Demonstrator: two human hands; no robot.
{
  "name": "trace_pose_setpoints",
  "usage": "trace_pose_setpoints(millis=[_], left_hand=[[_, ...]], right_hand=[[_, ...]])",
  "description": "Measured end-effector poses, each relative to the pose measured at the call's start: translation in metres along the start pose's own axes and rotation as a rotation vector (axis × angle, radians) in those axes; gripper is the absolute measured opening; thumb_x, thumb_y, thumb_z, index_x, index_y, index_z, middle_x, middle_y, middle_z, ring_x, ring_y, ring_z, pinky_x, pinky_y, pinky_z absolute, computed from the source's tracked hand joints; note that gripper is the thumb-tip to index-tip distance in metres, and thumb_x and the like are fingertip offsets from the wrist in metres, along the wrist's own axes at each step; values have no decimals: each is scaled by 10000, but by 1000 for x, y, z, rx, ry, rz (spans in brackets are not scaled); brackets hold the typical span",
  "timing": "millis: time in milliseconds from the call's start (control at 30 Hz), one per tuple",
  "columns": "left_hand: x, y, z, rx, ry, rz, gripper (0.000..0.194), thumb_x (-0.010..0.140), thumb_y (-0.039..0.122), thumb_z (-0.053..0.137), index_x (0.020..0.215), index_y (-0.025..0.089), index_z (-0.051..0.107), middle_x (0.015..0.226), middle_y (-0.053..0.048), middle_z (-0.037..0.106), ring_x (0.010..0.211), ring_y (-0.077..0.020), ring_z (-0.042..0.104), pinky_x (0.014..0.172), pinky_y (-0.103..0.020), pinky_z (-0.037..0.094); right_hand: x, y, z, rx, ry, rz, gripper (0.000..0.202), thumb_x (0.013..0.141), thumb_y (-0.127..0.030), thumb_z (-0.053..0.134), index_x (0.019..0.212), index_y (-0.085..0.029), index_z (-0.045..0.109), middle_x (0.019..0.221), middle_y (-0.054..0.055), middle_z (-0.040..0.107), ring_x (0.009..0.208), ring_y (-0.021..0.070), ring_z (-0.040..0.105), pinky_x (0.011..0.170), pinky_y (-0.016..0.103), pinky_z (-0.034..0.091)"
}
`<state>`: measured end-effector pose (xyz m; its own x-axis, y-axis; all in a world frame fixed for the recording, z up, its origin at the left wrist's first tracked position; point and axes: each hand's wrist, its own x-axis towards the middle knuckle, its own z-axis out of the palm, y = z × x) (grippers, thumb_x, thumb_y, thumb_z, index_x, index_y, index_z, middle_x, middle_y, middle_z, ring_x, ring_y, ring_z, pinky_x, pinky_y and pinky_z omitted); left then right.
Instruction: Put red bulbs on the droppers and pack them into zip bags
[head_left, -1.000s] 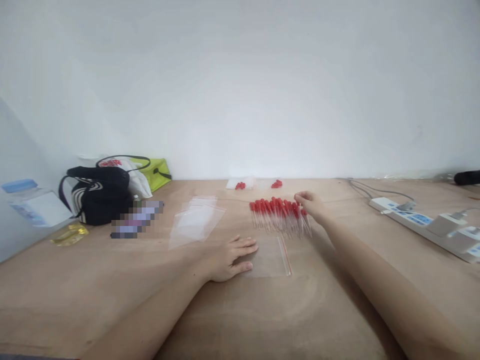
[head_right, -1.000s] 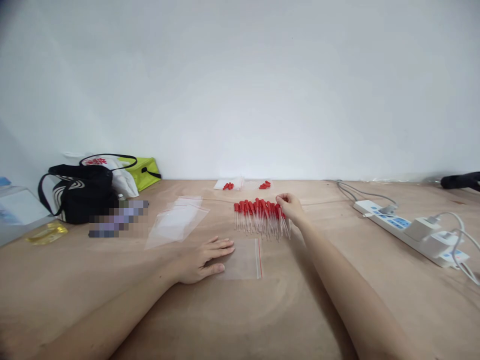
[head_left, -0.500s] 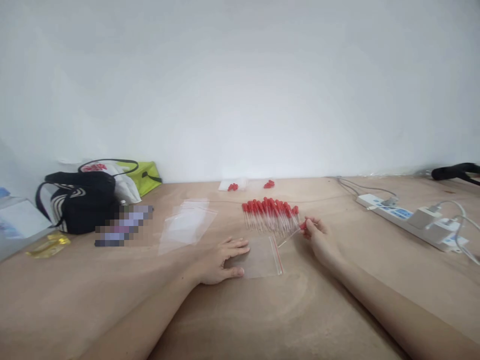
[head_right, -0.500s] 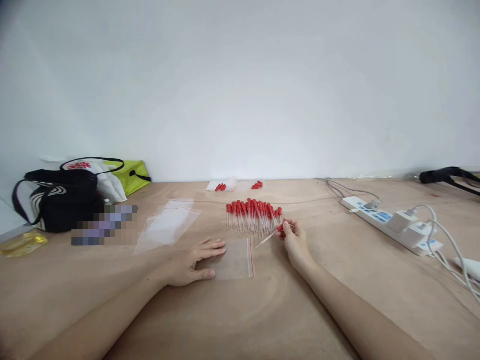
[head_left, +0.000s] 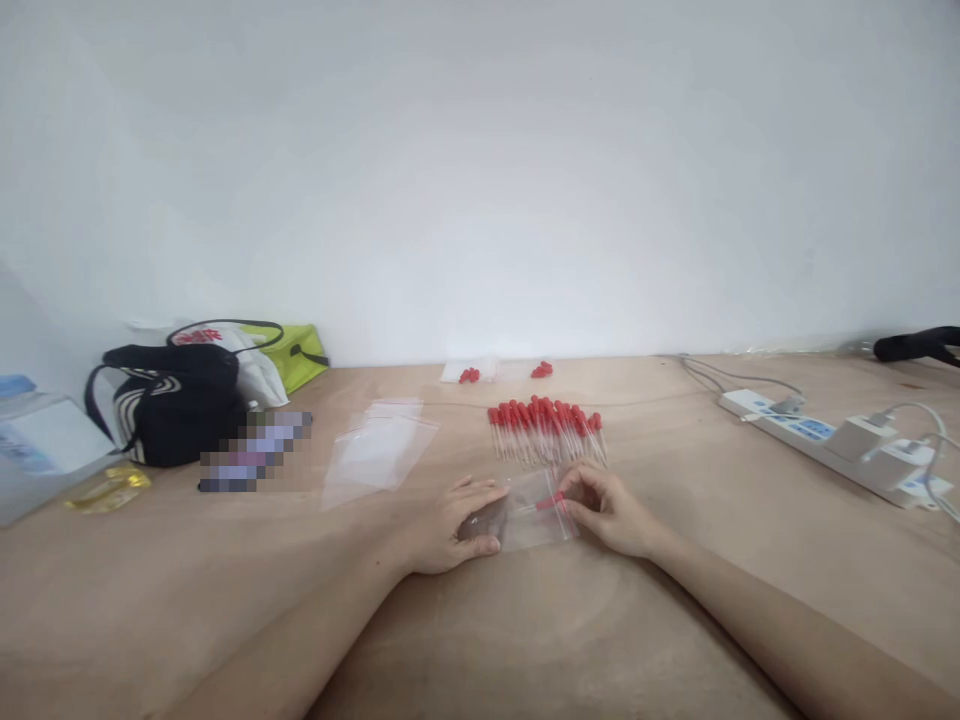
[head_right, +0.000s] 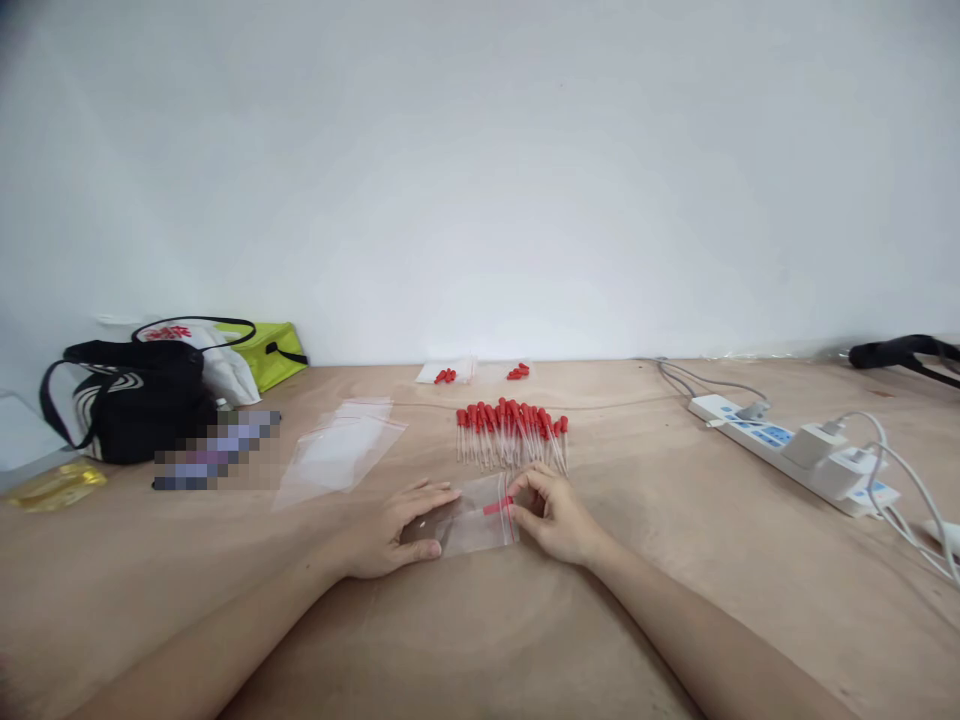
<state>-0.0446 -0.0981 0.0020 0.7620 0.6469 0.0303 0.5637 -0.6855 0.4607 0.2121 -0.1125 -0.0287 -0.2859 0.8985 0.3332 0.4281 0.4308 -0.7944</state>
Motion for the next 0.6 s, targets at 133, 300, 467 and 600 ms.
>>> trace_pose_setpoints(millis=[133, 300, 467, 600], left_hand=[[3, 2, 2, 10, 0, 27, 544, 803, 426, 476, 1290, 242, 316, 1320, -45, 381, 1238, -215, 281, 1037, -418, 175], [9, 2, 5, -4, -10, 78, 520, 797, 410, 495, 1265, 227, 364, 1308, -36, 400, 1231, -209, 294, 1038, -409, 177], [1, 0, -3, -49, 39, -9, 454, 807, 400, 478, 1226, 235, 424, 1313, -46, 390, 1228, -223, 299, 1010, -413, 242], [-9, -3, -11, -63, -2, -48, 436, 799, 403, 489, 1210, 263, 445, 1315, -36, 387, 1221, -232, 311, 1003, -418, 253]], right_hand=[[3, -6, -1, -71, -40, -112, 148, 729, -328, 564, 737, -185, 599, 825, 40, 538, 685, 127, 499, 595, 255, 416], [4, -9, -6, -229, -100, -166, 188, 762, -310, 515, 730, -206, 668, 710, 30, 557, 687, 134, 515, 644, 261, 407], [22, 18, -27, -306, 187, 56, 169, 730, -257, 494, 725, -168, 638, 695, 36, 604, 647, 142, 538, 602, 249, 403], [62, 31, -38, -407, 341, 285, 222, 720, -276, 483, 831, -158, 635, 605, 20, 602, 547, 136, 534, 535, 231, 380]])
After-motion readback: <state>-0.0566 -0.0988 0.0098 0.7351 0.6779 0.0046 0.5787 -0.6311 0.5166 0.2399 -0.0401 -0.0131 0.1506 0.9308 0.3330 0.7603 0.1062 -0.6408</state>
